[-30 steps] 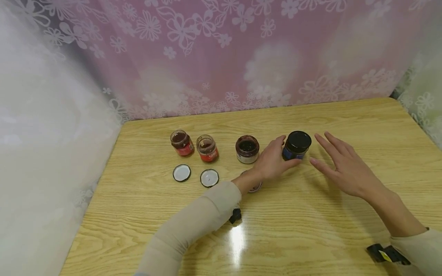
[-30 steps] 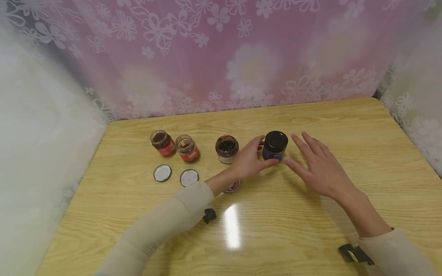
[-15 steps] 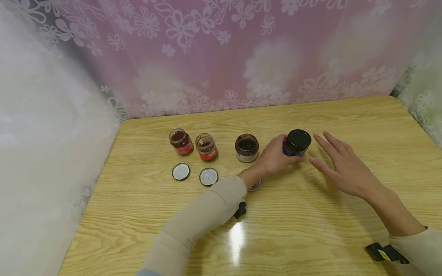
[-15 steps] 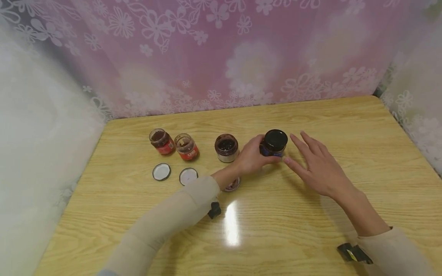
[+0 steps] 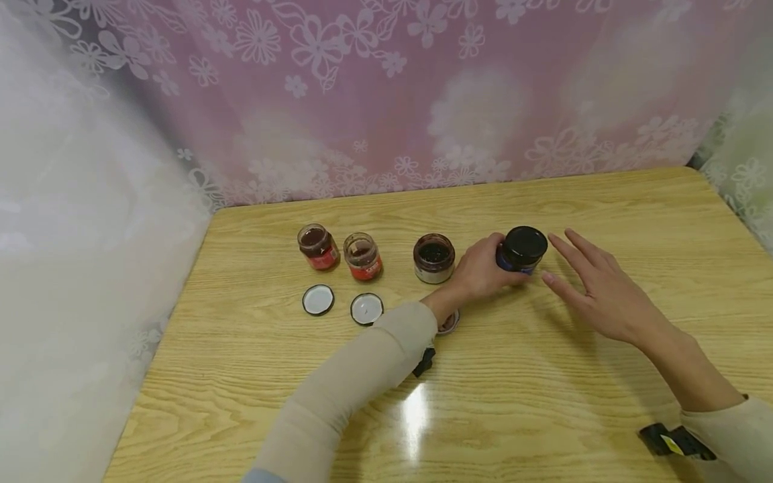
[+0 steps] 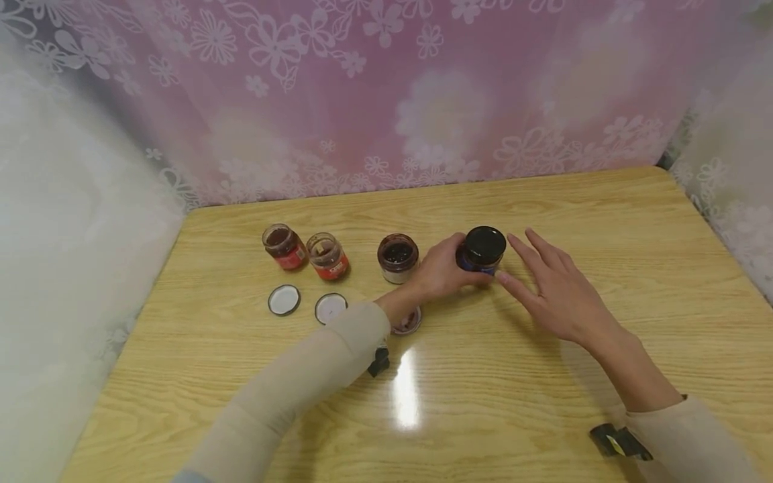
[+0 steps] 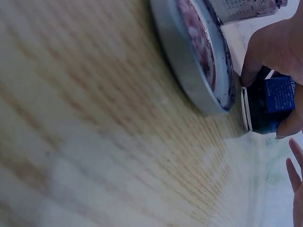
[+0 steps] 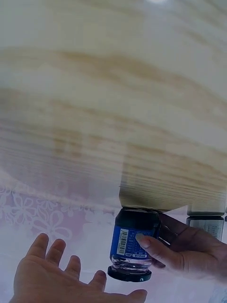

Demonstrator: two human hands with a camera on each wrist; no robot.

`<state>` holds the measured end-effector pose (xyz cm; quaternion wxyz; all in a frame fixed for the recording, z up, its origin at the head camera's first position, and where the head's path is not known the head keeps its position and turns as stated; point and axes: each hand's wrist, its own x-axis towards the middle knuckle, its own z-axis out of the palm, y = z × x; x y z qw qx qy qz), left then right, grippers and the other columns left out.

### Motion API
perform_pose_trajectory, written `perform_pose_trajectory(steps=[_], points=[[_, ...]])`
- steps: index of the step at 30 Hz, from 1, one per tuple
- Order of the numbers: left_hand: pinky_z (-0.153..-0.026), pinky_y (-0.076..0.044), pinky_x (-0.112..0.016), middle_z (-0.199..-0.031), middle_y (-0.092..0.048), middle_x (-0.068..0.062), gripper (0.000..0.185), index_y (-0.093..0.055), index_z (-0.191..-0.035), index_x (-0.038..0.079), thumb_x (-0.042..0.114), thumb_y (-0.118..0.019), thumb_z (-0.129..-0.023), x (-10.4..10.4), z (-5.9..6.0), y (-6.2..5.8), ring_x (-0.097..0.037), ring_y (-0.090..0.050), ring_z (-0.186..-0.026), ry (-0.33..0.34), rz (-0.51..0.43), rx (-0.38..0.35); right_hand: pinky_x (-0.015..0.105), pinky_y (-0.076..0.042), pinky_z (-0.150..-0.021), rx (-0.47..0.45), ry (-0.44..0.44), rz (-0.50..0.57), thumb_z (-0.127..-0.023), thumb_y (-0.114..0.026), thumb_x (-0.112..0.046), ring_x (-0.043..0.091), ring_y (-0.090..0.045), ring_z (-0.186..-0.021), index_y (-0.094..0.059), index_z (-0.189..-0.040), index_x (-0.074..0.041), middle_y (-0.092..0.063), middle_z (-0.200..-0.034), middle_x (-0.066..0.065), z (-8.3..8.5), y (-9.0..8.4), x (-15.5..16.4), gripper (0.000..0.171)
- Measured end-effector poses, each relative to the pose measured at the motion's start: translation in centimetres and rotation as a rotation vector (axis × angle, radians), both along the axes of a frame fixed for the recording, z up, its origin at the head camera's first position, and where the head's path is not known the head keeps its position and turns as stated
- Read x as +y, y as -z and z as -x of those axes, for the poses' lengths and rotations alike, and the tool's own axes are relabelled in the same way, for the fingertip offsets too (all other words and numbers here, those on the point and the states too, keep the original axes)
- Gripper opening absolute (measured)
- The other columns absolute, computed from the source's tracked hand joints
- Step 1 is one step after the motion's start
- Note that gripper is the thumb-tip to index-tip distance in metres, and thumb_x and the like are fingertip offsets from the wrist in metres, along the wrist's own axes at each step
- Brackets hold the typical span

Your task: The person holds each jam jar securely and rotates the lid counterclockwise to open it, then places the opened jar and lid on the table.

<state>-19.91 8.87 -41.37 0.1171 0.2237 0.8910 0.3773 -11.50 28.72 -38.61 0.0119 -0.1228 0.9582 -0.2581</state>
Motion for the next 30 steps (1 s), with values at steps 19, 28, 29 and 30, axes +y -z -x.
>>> perform_pose_trajectory(steps=[19, 28, 29, 30], points=[[-0.083, -0.043, -0.018, -0.111, -0.060, 0.009, 0.064, -0.053, -0.129, 0.018, 0.039, -0.080, -0.075, 0.51, 0.71, 0.02, -0.005, -0.057, -0.099, 0.018, 0.096, 0.026, 0.071, -0.017, -0.096, -0.003, 0.001, 0.013, -0.100, -0.049, -0.037, 0.051, -0.012, -0.136, -0.016, -0.154, -0.019, -0.009, -0.156, 0.019, -0.19, 0.13, 0.19, 0.066], [-0.083, -0.043, -0.019, -0.111, -0.060, 0.010, 0.064, -0.054, -0.129, 0.019, 0.040, -0.080, -0.074, 0.59, 0.68, 0.03, -0.004, -0.056, -0.099, 0.011, 0.101, 0.012, 0.061, -0.007, -0.107, 0.028, -0.041, -0.098, -0.101, -0.046, -0.039, 0.049, -0.011, -0.137, -0.015, -0.154, -0.015, -0.009, -0.155, 0.023, -0.33, 0.52, 0.76, 0.066], [-0.083, -0.043, -0.019, -0.111, -0.060, 0.010, 0.064, -0.054, -0.129, 0.019, 0.040, -0.080, -0.074, 0.56, 0.68, 0.02, -0.004, -0.056, -0.098, 0.011, 0.100, 0.012, 0.059, -0.005, -0.108, 0.037, -0.047, -0.121, -0.101, -0.045, -0.039, 0.048, -0.010, -0.137, -0.015, -0.154, -0.014, -0.009, -0.155, 0.024, -0.34, 0.59, 0.87, 0.066], [-0.083, -0.043, -0.019, -0.110, -0.060, 0.010, 0.065, -0.055, -0.129, 0.019, 0.041, -0.080, -0.074, 0.53, 0.67, 0.00, -0.004, -0.056, -0.098, 0.013, 0.099, 0.012, 0.057, -0.004, -0.109, 0.046, -0.052, -0.141, -0.101, -0.045, -0.039, 0.048, -0.011, -0.137, -0.015, -0.154, -0.014, -0.009, -0.155, 0.025, -0.34, 0.66, 0.96, 0.066]])
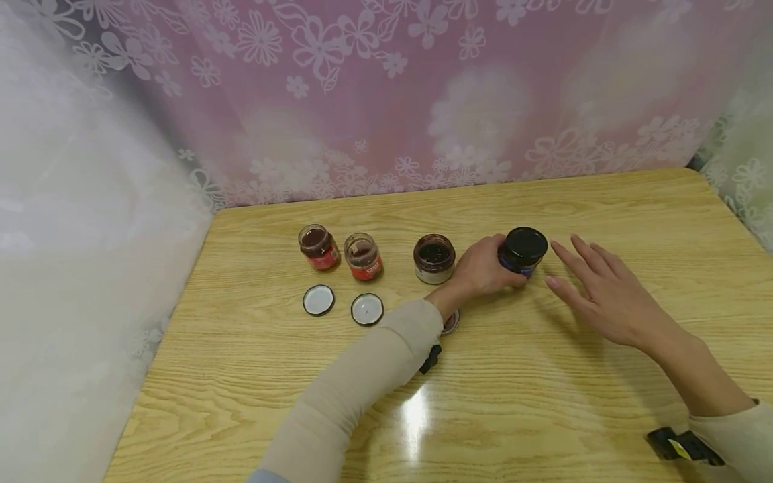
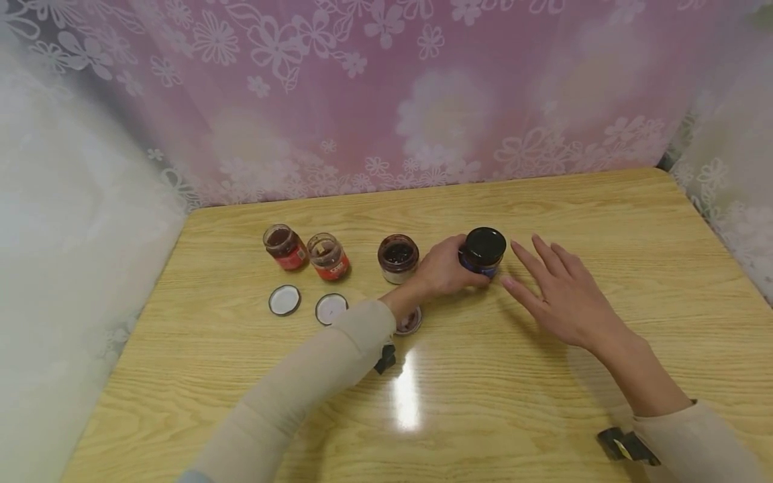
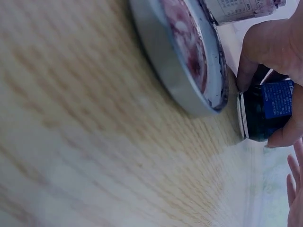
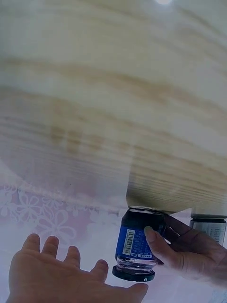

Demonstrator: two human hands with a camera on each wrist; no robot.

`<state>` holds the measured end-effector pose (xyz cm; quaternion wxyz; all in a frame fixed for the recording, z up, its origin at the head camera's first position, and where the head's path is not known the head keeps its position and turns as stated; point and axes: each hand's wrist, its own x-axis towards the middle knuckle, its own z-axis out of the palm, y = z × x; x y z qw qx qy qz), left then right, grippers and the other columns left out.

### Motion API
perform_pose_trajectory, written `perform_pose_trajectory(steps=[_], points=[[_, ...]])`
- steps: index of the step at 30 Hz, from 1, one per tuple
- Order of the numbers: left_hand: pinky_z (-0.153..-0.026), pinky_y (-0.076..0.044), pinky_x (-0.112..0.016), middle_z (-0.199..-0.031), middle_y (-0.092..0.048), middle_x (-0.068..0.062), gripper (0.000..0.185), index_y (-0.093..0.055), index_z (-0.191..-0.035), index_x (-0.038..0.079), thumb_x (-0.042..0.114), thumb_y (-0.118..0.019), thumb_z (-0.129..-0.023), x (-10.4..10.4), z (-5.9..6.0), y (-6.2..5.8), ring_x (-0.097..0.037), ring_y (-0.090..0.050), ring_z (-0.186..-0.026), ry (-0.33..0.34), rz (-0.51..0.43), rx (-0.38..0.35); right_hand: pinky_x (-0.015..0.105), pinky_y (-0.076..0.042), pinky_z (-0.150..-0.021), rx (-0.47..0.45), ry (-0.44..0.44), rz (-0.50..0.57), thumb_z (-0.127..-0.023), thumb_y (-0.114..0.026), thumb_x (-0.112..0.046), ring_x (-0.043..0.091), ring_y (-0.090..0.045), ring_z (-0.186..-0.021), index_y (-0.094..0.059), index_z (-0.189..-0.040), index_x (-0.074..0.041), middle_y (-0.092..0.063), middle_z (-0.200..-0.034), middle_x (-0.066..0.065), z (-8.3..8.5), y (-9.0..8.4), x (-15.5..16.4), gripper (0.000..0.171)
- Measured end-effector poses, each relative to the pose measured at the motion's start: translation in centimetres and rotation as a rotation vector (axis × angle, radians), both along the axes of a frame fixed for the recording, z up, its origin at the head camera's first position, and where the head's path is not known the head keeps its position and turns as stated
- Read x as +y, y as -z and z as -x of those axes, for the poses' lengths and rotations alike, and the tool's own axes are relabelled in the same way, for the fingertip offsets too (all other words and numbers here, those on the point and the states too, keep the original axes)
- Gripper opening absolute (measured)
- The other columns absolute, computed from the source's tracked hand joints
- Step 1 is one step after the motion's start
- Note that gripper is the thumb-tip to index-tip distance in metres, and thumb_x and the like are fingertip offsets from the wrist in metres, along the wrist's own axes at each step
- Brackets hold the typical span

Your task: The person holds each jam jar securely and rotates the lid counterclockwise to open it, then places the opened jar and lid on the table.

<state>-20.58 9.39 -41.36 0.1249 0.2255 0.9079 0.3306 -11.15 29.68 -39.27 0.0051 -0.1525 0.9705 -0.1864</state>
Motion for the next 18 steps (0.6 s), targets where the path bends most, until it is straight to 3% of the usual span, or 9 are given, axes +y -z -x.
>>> perform_pose_trajectory(steps=[8, 13, 18], points=[[-0.077, -0.045, -0.020, -0.103, -0.061, 0.011, 0.069, -0.057, -0.124, 0.019, 0.054, -0.080, -0.070, -0.1, 0.1, 0.1, -0.004, -0.058, -0.091, -0.006, -0.002, 0.011, 0.059, 0.007, -0.108, -0.018, 0.007, -0.110, -0.100, -0.044, -0.044, 0.046, -0.001, -0.140, -0.012, -0.155, -0.017, -0.007, -0.156, 0.023, -0.3, -0.2, 0.5, 0.069], [-0.071, -0.046, -0.020, -0.095, -0.061, 0.012, 0.058, -0.061, -0.115, 0.021, 0.054, -0.079, -0.070, 0.2, 0.0, 0.1, -0.004, -0.058, -0.085, -0.016, 0.030, 0.048, 0.056, 0.014, -0.107, -0.011, 0.014, -0.181, -0.098, -0.044, -0.049, 0.041, 0.005, -0.141, -0.011, -0.155, -0.021, -0.007, -0.157, 0.019, -0.6, -0.2, 1.1, 0.072], [-0.072, -0.046, -0.021, -0.096, -0.062, 0.012, 0.056, -0.062, -0.115, 0.022, 0.052, -0.079, -0.071, 0.3, -0.1, 0.2, -0.004, -0.058, -0.087, -0.035, 0.039, 0.049, 0.056, 0.015, -0.106, 0.009, 0.010, -0.218, -0.097, -0.045, -0.051, 0.040, 0.006, -0.142, -0.010, -0.155, -0.022, -0.008, -0.157, 0.019, -0.7, -0.1, 1.5, 0.074]])
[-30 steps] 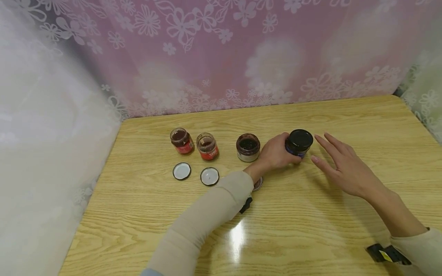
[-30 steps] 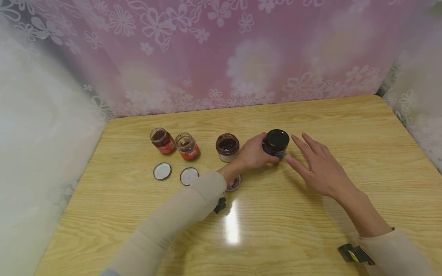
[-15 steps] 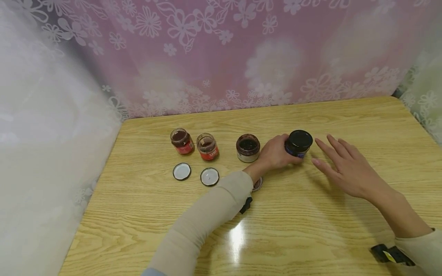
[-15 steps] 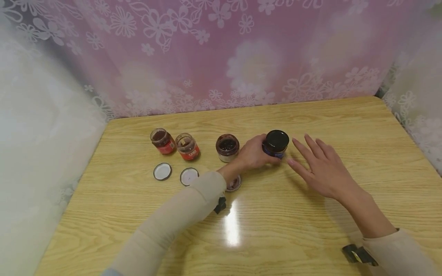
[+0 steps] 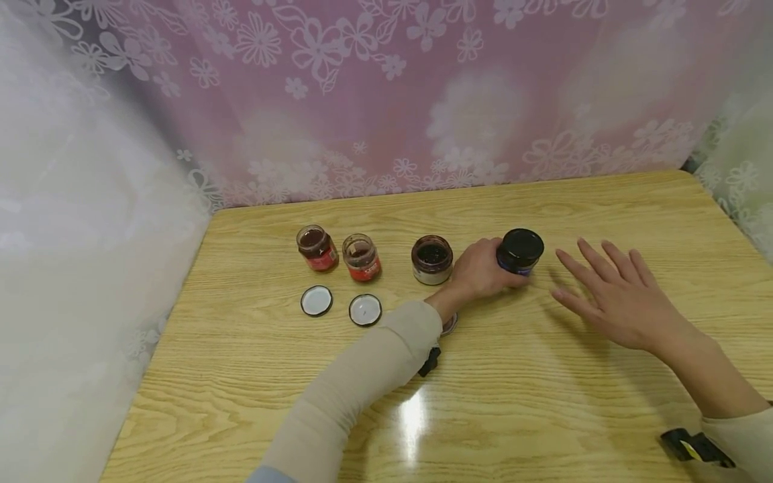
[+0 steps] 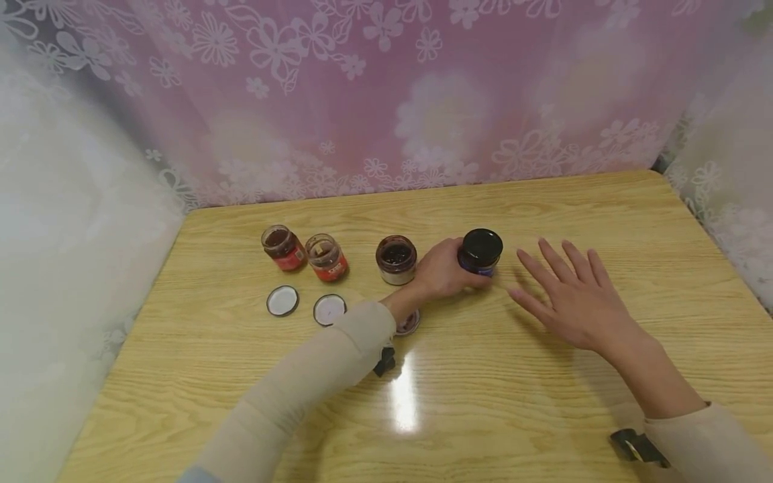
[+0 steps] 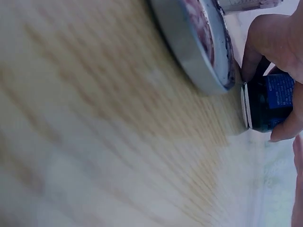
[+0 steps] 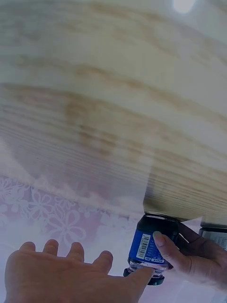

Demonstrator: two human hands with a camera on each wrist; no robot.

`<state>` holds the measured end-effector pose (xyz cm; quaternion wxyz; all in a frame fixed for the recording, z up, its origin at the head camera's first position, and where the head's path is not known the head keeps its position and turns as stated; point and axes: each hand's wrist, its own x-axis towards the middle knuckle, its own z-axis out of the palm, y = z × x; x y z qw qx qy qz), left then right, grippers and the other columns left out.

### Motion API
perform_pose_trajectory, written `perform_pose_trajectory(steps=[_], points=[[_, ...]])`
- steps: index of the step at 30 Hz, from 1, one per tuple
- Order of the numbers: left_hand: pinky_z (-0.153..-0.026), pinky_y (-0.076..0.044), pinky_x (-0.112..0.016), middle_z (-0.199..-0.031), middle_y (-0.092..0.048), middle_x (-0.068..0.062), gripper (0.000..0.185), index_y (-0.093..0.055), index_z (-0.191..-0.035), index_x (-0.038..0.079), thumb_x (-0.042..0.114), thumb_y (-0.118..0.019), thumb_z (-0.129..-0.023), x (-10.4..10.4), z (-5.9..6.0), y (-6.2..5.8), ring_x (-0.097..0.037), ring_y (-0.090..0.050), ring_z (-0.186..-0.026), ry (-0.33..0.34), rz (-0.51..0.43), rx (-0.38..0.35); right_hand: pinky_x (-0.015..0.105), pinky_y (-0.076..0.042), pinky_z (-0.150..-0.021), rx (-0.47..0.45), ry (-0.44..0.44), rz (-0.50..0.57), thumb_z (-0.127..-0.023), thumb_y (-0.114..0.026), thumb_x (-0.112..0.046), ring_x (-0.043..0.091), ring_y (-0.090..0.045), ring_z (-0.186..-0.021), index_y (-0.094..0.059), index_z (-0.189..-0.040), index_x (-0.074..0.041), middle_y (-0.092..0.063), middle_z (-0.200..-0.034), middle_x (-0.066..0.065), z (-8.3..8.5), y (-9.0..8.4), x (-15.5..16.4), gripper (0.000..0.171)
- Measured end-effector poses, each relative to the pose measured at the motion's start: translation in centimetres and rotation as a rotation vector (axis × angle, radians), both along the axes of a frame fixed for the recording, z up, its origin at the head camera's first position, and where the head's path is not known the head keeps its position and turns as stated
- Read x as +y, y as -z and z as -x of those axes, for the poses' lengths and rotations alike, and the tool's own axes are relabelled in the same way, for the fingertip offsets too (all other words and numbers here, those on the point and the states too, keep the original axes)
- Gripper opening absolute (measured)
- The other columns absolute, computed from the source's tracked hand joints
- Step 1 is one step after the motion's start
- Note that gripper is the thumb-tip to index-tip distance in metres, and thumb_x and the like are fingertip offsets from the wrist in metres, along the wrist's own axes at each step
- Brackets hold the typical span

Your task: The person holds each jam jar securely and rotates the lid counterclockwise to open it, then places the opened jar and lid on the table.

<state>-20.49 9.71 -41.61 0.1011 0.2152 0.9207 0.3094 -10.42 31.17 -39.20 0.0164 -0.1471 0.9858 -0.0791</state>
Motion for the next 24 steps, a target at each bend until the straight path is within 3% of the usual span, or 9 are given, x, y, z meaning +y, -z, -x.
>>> perform_pose_trajectory(steps=[5, 11, 17, 21, 24], points=[[-0.077, -0.045, -0.020, -0.102, -0.063, 0.012, 0.061, -0.060, -0.122, 0.022, 0.050, -0.079, -0.072, -0.1, 0.0, -0.1, -0.005, -0.058, -0.093, 0.018, -0.009, -0.020, 0.058, 0.015, -0.105, 0.012, 0.006, 0.002, -0.097, -0.047, -0.051, 0.040, 0.004, -0.141, -0.010, -0.155, -0.023, -0.008, -0.157, 0.018, -0.3, -0.2, 0.3, 0.074], [-0.074, -0.045, -0.019, -0.099, -0.063, 0.012, 0.059, -0.060, -0.121, 0.020, 0.046, -0.081, -0.072, -0.8, -0.3, -1.0, -0.003, -0.058, -0.088, 0.051, -0.076, -0.090, 0.062, 0.013, -0.105, 0.031, 0.007, 0.018, -0.097, -0.048, -0.048, 0.042, 0.000, -0.141, -0.008, -0.155, -0.026, -0.007, -0.157, 0.017, -0.6, -1.0, 0.5, 0.074], [-0.074, -0.044, -0.017, -0.100, -0.063, 0.010, 0.060, -0.059, -0.123, 0.017, 0.042, -0.081, -0.074, -1.7, -0.8, -2.2, -0.003, -0.058, -0.088, 0.134, -0.079, -0.063, 0.060, 0.010, -0.106, 0.064, -0.004, 0.041, -0.097, -0.049, -0.045, 0.040, -0.004, -0.142, -0.009, -0.155, -0.026, -0.007, -0.158, 0.013, -1.1, -2.3, 0.6, 0.073], [-0.072, -0.044, -0.017, -0.098, -0.063, 0.010, 0.056, -0.060, -0.120, 0.017, 0.042, -0.080, -0.074, -2.2, -1.4, -2.6, -0.003, -0.058, -0.086, 0.154, -0.055, -0.036, 0.061, -0.003, -0.108, 0.109, -0.015, 0.104, -0.097, -0.052, -0.041, 0.041, -0.013, -0.140, -0.014, -0.155, -0.025, -0.012, -0.158, 0.011, -1.5, -3.2, 0.1, 0.071], [-0.069, -0.044, -0.017, -0.097, -0.062, 0.011, 0.056, -0.060, -0.119, 0.018, 0.044, -0.080, -0.073, -2.4, -2.0, -2.8, -0.002, -0.057, -0.083, 0.162, -0.031, -0.025, 0.065, -0.021, -0.100, 0.119, -0.001, 0.187, -0.097, -0.054, -0.036, 0.043, -0.022, -0.136, -0.017, -0.154, -0.028, -0.017, -0.157, 0.009, -2.0, -4.0, -0.7, 0.069]])
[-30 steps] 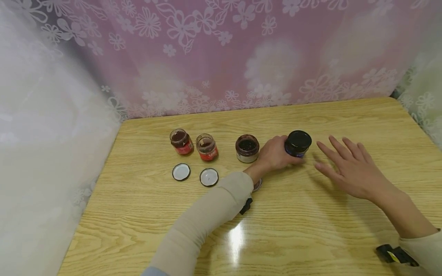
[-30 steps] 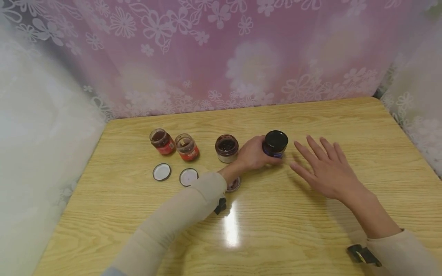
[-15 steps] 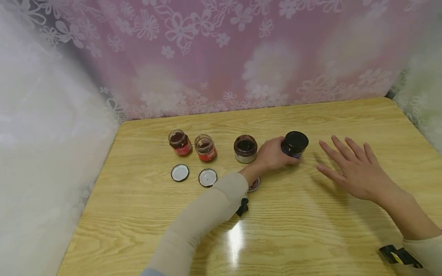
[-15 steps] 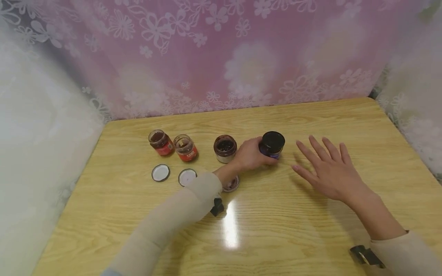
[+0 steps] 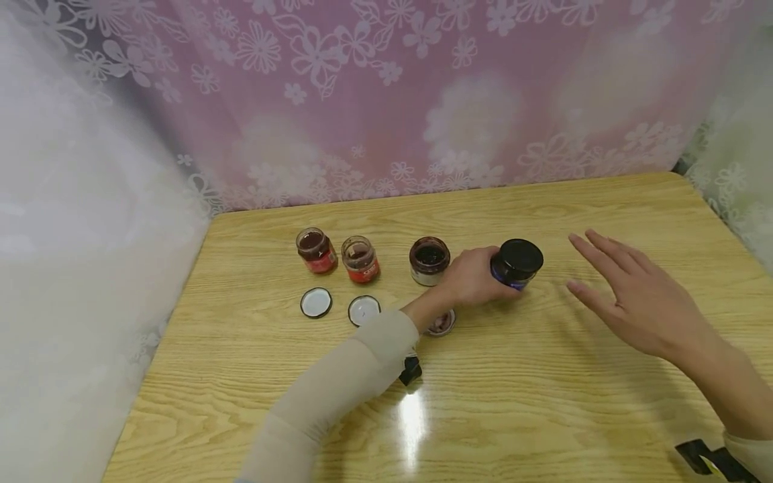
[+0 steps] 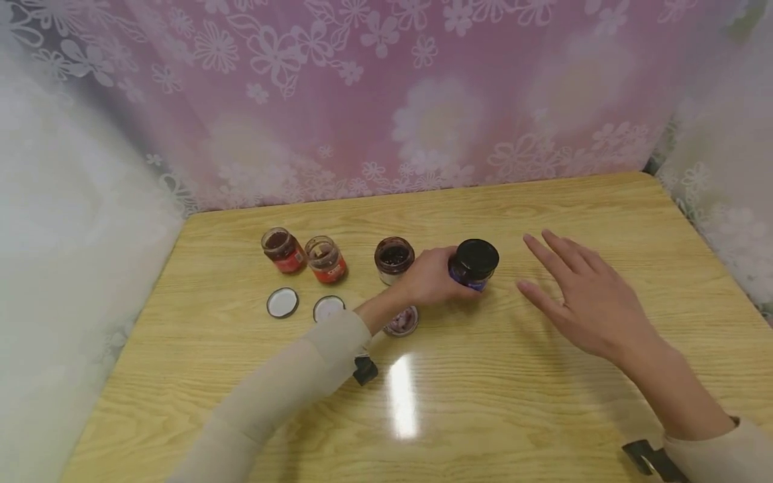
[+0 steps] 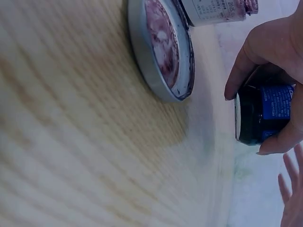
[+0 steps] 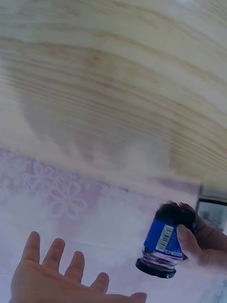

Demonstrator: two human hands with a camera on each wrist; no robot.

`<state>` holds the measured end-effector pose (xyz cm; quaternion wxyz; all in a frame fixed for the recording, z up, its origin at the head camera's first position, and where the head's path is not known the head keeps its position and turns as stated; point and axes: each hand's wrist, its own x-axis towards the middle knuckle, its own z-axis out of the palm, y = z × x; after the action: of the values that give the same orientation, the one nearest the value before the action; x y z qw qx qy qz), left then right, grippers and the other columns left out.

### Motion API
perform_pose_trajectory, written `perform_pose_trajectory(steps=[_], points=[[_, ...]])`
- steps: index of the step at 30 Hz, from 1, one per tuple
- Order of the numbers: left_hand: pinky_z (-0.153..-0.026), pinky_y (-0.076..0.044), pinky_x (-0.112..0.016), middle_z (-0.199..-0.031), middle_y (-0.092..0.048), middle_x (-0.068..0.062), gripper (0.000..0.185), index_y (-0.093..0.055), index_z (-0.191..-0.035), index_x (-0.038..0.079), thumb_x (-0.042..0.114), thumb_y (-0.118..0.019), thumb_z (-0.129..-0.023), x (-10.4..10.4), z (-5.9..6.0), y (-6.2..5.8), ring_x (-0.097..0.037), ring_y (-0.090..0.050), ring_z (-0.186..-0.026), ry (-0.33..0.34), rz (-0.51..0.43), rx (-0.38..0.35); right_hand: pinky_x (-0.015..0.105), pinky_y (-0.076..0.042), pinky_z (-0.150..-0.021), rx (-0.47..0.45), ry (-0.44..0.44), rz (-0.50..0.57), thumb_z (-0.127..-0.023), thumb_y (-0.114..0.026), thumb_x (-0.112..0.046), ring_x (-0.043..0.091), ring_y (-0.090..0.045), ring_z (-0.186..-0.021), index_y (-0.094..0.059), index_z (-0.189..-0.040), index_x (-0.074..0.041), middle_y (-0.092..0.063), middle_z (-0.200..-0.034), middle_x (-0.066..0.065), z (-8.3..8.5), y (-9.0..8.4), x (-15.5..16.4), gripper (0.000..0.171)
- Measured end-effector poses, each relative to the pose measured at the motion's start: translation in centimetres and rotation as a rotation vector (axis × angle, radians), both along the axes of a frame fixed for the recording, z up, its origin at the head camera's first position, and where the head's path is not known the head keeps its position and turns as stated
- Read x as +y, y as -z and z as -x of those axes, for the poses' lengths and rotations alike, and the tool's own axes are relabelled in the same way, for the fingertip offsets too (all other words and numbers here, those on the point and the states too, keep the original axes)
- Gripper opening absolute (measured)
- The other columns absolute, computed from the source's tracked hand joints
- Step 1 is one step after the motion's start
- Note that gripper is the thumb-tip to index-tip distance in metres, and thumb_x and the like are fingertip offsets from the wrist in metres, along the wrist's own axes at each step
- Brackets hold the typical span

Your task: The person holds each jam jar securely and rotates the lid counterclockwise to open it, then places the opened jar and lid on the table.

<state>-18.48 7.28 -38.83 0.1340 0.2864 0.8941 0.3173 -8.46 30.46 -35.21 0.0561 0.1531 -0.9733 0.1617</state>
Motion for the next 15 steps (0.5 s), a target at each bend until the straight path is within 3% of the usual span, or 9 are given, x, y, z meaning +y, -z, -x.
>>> perform_pose_trajectory(steps=[2, 5, 10, 15], points=[[-0.068, -0.044, -0.017, -0.096, -0.062, 0.012, 0.056, -0.060, -0.118, 0.019, 0.045, -0.080, -0.072, -0.2, -0.4, -0.1, -0.002, -0.057, -0.082, 0.005, 0.007, 0.003, 0.066, -0.032, -0.088, -0.002, 0.015, 0.055, -0.097, -0.054, -0.034, 0.045, -0.028, -0.133, -0.018, -0.154, -0.030, -0.022, -0.156, 0.009, -0.3, -0.5, -0.8, 0.067], [-0.067, -0.043, -0.016, -0.094, -0.061, 0.012, 0.055, -0.060, -0.117, 0.018, 0.043, -0.081, -0.073, -0.4, -0.9, -0.3, -0.002, -0.056, -0.081, 0.022, -0.020, -0.009, 0.064, -0.039, -0.072, -0.004, 0.041, 0.146, -0.099, -0.052, -0.030, 0.045, -0.040, -0.124, -0.020, -0.152, -0.034, -0.033, -0.150, 0.012, -0.6, -1.1, -2.0, 0.062], [-0.066, -0.043, -0.016, -0.090, -0.060, 0.013, 0.052, -0.060, -0.114, 0.018, 0.042, -0.081, -0.073, -0.6, -1.4, -0.7, 0.000, -0.056, -0.078, 0.039, -0.057, -0.020, 0.061, -0.040, -0.076, -0.029, 0.056, 0.330, -0.100, -0.049, -0.024, 0.045, -0.045, -0.119, -0.028, -0.150, -0.034, -0.046, -0.139, 0.017, -0.6, -1.6, -3.7, 0.055], [-0.065, -0.043, -0.015, -0.089, -0.059, 0.014, 0.049, -0.061, -0.113, 0.019, 0.042, -0.080, -0.073, -0.8, -1.7, -0.7, 0.002, -0.055, -0.076, 0.042, -0.035, -0.001, 0.061, -0.041, -0.076, -0.047, 0.081, 0.334, -0.097, -0.056, -0.030, 0.041, -0.046, -0.119, -0.033, -0.149, -0.027, -0.045, -0.141, 0.012, -0.4, -1.6, -4.6, 0.057]])
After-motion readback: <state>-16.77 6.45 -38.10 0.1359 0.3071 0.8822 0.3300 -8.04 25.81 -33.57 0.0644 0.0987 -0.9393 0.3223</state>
